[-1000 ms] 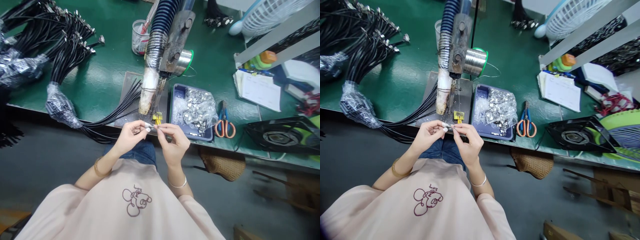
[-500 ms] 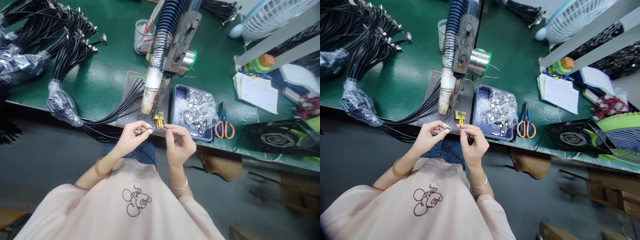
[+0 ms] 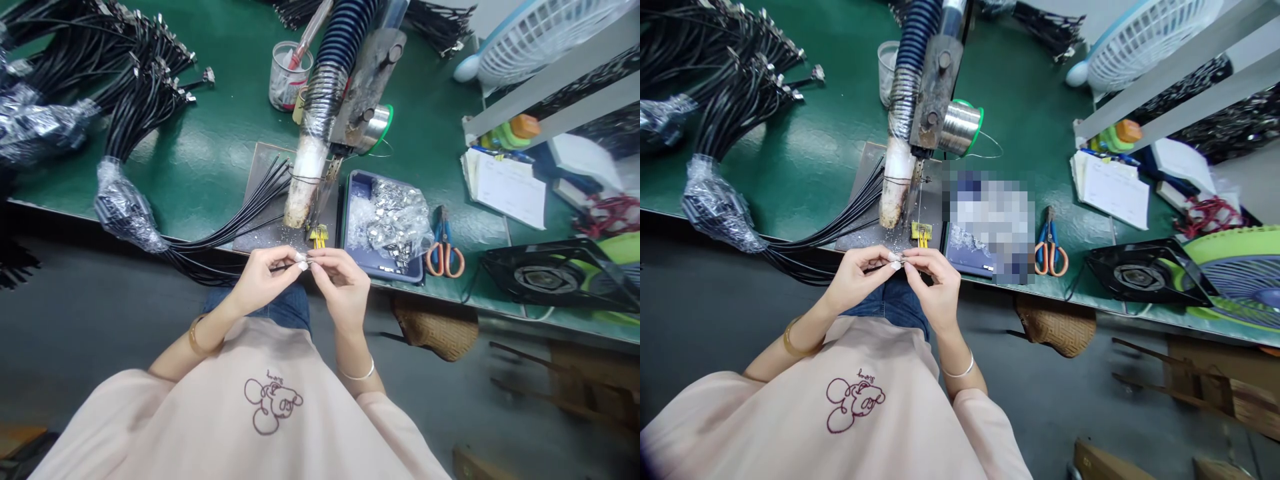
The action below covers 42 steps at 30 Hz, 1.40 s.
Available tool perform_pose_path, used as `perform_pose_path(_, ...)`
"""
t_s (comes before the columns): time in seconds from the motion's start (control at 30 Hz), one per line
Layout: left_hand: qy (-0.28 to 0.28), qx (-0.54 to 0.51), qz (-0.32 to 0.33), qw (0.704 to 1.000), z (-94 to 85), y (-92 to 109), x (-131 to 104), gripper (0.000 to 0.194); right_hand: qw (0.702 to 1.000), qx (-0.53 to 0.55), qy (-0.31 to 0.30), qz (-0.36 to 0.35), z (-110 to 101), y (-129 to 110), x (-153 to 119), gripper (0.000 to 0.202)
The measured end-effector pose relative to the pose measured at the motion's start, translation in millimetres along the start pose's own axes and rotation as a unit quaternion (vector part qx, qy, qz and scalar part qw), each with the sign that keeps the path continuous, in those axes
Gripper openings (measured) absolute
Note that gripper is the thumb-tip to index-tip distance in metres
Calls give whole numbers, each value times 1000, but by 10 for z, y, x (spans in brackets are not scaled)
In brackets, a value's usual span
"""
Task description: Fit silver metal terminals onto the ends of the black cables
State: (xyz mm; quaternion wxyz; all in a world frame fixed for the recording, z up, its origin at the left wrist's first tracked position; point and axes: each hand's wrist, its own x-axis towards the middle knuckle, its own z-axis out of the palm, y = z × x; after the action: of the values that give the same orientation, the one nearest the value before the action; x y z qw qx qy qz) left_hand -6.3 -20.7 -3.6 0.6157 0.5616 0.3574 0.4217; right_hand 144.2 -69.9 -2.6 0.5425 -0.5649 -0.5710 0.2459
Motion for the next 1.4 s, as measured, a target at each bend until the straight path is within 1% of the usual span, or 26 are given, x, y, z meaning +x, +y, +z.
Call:
perform_pose_path(0.13,-10,44,20,999,-38,-1,-4,14,998,-52,-13,-40,-47,-16,7,12)
perform_pose_path(0.23,-25,108,46,993,-71,10,-2,14,989,-109,-47,-87,-100,-29,26,14)
perform_pose_path(0.3,-34,118,44,991,-80,21,-1,15,984,-121,-66,-109,-130,-35,39,16)
perform_pose_path(0.37,-41,89,24,995,-75,30,-3,16,986,-106,-71,-111,-143,-37,47,17)
perform_pose_path(0.47,-41,51,8,998,-55,33,-11,17,991,-77,-61,-87,-131,-30,44,16)
perform_pose_path(0.57,-32,61,8,998,-41,20,-23,16,993,-71,-49,-75,-110,-17,34,15)
perform_pose_path(0.63,-26,80,13,996,-42,8,-28,15,991,-85,-45,-92,-107,-10,30,15)
perform_pose_path(0.77,-26,129,55,990,-69,-1,-20,14,981,-120,-53,-140,-136,2,34,20)
perform_pose_path(0.83,-34,145,76,986,-86,1,-9,14,979,-128,-65,-146,-154,4,38,21)
perform_pose_path(0.97,-46,155,88,983,-104,7,3,14,978,-135,-84,-138,-174,8,43,20)
perform_pose_path(1.03,-42,178,102,978,-100,5,-2,14,974,-148,-85,-147,-173,15,44,20)
perform_pose_path(1.13,-25,238,142,961,-74,-16,-22,17,966,-177,-84,-167,-163,28,42,20)
perform_pose_path(1.2,-11,273,171,947,-43,-41,-38,20,965,-186,-84,-164,-149,33,38,20)
perform_pose_path(1.27,5,293,192,936,-8,-67,-54,20,971,-174,-68,-146,-126,33,29,19)
perform_pose_path(1.33,19,295,201,934,25,-87,-70,16,984,-134,-34,-108,-90,35,17,16)
perform_pose_path(1.4,26,277,199,940,46,-97,-83,12,996,-73,0,-57,-41,46,1,13)
